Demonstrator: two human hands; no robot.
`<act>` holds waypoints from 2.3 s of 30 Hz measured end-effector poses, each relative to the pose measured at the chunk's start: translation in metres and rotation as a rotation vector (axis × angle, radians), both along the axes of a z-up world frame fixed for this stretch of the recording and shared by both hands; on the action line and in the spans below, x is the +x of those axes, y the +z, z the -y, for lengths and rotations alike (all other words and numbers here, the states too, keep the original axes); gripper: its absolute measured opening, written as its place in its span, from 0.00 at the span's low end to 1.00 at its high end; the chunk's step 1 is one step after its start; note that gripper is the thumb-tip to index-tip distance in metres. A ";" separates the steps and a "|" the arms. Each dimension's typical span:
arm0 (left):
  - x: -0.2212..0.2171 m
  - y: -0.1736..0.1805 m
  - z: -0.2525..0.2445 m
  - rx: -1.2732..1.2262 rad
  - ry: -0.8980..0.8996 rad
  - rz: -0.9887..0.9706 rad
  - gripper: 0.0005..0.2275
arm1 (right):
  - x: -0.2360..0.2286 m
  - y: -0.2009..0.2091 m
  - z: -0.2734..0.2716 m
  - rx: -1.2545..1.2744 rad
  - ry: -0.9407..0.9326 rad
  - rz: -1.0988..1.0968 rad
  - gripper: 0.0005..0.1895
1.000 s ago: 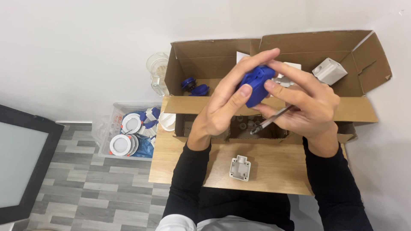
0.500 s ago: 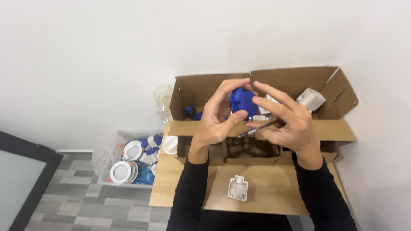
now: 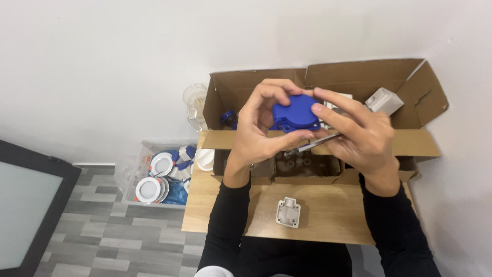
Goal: The person assembles small white and blue plastic electrical components on a wooden table. They use a screwdriver to tighten screws into the components, occasionally picking up parts from a nearby cardboard box and placing them into a clear plastic bin.
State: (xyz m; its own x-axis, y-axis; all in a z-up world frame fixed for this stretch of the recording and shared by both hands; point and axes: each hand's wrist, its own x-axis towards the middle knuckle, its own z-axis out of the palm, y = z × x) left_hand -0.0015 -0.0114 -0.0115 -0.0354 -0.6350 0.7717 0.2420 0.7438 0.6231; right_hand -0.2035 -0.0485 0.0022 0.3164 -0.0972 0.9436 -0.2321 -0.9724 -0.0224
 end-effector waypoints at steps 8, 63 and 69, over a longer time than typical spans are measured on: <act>0.013 0.022 -0.026 0.067 0.185 0.412 0.19 | -0.026 -0.018 0.009 -0.100 -0.009 -0.136 0.08; 0.100 -0.014 0.019 0.143 0.942 0.717 0.22 | 0.043 -0.134 -0.085 0.646 0.059 -1.586 0.36; 0.107 -0.029 0.035 0.169 0.967 0.713 0.21 | 0.053 -0.169 -0.086 0.609 -0.123 -1.618 0.20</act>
State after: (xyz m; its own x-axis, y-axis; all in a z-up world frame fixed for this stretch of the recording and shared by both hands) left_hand 0.1052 -0.0461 -0.0410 0.1258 -0.7249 0.6773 -0.8051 0.3243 0.4966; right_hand -0.1503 0.0376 -0.1668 0.7924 -0.3837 -0.4741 -0.4539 -0.8902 -0.0382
